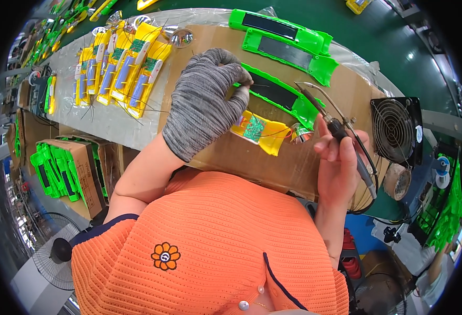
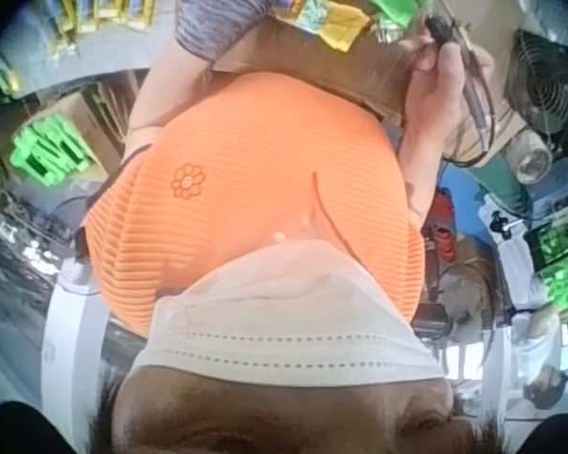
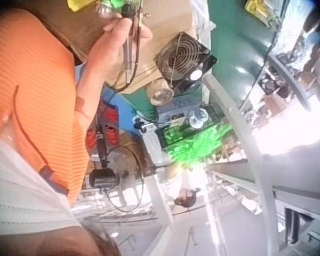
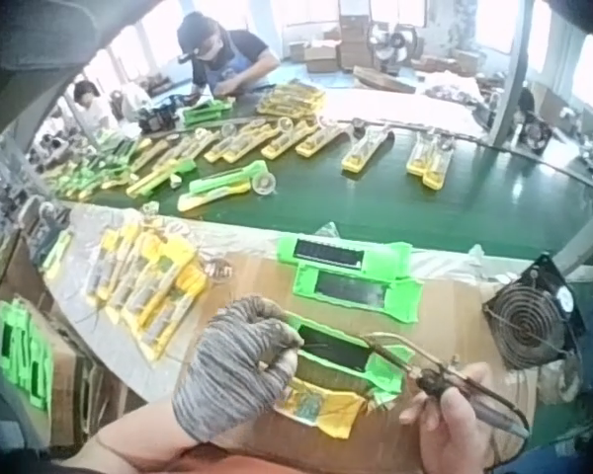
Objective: Soldering wires and electronic components to assemble light fixtures.
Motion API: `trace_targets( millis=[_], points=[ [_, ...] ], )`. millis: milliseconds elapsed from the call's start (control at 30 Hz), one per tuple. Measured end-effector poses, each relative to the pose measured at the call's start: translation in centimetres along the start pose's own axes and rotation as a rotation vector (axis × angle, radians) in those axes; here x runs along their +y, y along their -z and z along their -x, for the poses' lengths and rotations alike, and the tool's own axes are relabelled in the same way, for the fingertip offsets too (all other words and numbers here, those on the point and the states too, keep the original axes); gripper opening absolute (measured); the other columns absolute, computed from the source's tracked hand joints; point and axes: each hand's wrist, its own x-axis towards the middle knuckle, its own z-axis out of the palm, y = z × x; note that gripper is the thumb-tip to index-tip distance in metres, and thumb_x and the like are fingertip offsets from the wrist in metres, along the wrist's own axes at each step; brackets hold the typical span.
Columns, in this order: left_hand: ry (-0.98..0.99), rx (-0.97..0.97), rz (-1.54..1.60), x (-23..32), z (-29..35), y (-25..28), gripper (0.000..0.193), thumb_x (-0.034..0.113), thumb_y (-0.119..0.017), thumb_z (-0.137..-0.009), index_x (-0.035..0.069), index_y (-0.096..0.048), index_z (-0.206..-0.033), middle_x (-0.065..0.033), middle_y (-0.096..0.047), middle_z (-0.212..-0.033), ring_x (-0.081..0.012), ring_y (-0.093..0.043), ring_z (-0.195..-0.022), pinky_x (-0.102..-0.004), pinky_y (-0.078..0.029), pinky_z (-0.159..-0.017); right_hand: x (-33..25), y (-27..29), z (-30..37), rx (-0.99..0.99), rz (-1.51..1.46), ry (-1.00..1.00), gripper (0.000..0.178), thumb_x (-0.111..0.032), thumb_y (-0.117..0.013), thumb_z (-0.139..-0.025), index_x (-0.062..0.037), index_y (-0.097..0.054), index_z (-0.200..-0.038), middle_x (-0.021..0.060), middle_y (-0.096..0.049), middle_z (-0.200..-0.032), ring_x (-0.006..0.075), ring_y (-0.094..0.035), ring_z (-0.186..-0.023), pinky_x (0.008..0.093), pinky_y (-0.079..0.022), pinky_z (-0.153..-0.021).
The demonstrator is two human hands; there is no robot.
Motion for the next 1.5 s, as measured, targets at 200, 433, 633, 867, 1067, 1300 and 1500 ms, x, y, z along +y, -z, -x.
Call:
trace_targets(
  millis=[200,433,633,867,1067,1300,1500],
  points=[
    [0.001,-0.216,0.306,-0.5,0.3,-0.5,0.016,0.002,-0.066,-0.08,0.008,-0.07,-0.094,-0.0099,-0.064,-0.079,-0.0255,-0.066,-0.079,-0.0344,-0.054,-0.071,-0.6,1.3,1.4,-0.052,0.105,-0.024,0.014,-0.003,-0.057,-0.092,-0.0044,-0.047,-0.102,0.0211,-0.066,-0.086,0.0206,-0.06,-0.063,0.0361,-0.054,-0.067],
    [-0.244,-0.518,0.325,-0.9,-3.3,-1.3,0.01,0.007,-0.069,-0.081,0.005,-0.069,-0.091,-0.0121,-0.063,-0.081,-0.0323,-0.064,-0.077,-0.0383,-0.052,-0.07,-1.9,2.2,2.2,-0.009,0.2,-0.111,0.015,0.0,-0.057,-0.091,-0.0009,-0.045,-0.1,0.012,-0.058,-0.073,0.0164,-0.057,-0.058,0.0363,-0.057,-0.062],
    [-0.301,-0.63,0.225,-0.6,-4.1,-1.5,0.01,0.008,-0.067,-0.082,0.005,-0.068,-0.092,-0.013,-0.062,-0.085,-0.0336,-0.064,-0.082,-0.0401,-0.052,-0.073,-2.5,1.8,1.6,-0.007,0.274,-0.192,0.011,0.002,-0.056,-0.091,0.0013,-0.046,-0.096,0.0093,-0.055,-0.067,0.0164,-0.056,-0.055,0.0349,-0.057,-0.06],
    [-0.275,-0.645,0.105,-0.2,-3.7,-1.9,0.01,0.011,-0.066,-0.084,0.008,-0.066,-0.093,-0.0122,-0.06,-0.086,-0.0335,-0.063,-0.082,-0.0412,-0.052,-0.074,-2.6,1.2,1.4,-0.002,0.329,-0.237,0.013,0.002,-0.059,-0.09,0.0019,-0.047,-0.094,0.0089,-0.056,-0.065,0.0176,-0.059,-0.055,0.0322,-0.056,-0.057],
    [-0.286,-0.669,0.06,0.0,-3.6,-1.9,0.01,0.012,-0.065,-0.084,0.007,-0.066,-0.094,-0.0131,-0.061,-0.088,-0.0342,-0.064,-0.081,-0.0419,-0.052,-0.073,-2.6,1.0,1.4,-0.002,0.336,-0.242,0.014,0.001,-0.061,-0.09,0.0015,-0.047,-0.093,0.0083,-0.056,-0.065,0.0183,-0.06,-0.055,0.0309,-0.055,-0.056],
    [-0.287,-0.625,0.052,0.1,-3.2,-2.0,0.009,0.012,-0.062,-0.085,0.007,-0.064,-0.093,-0.0141,-0.06,-0.088,-0.035,-0.064,-0.08,-0.0432,-0.052,-0.071,-2.5,1.2,1.4,-0.024,0.378,-0.251,0.015,0.001,-0.058,-0.091,-0.003,-0.044,-0.093,0.0062,-0.053,-0.074,0.0122,-0.051,-0.056,0.0351,-0.057,-0.057],
    [-0.307,-0.586,0.063,0.2,-3.1,-2.0,0.009,0.011,-0.062,-0.085,0.007,-0.063,-0.093,-0.0146,-0.059,-0.086,-0.0349,-0.064,-0.078,-0.0437,-0.052,-0.07,-2.6,1.0,1.3,-0.009,0.364,-0.263,0.015,0.0,-0.059,-0.091,-0.0031,-0.044,-0.094,0.006,-0.053,-0.074,0.0121,-0.051,-0.056,0.0352,-0.057,-0.057]
  ],
)
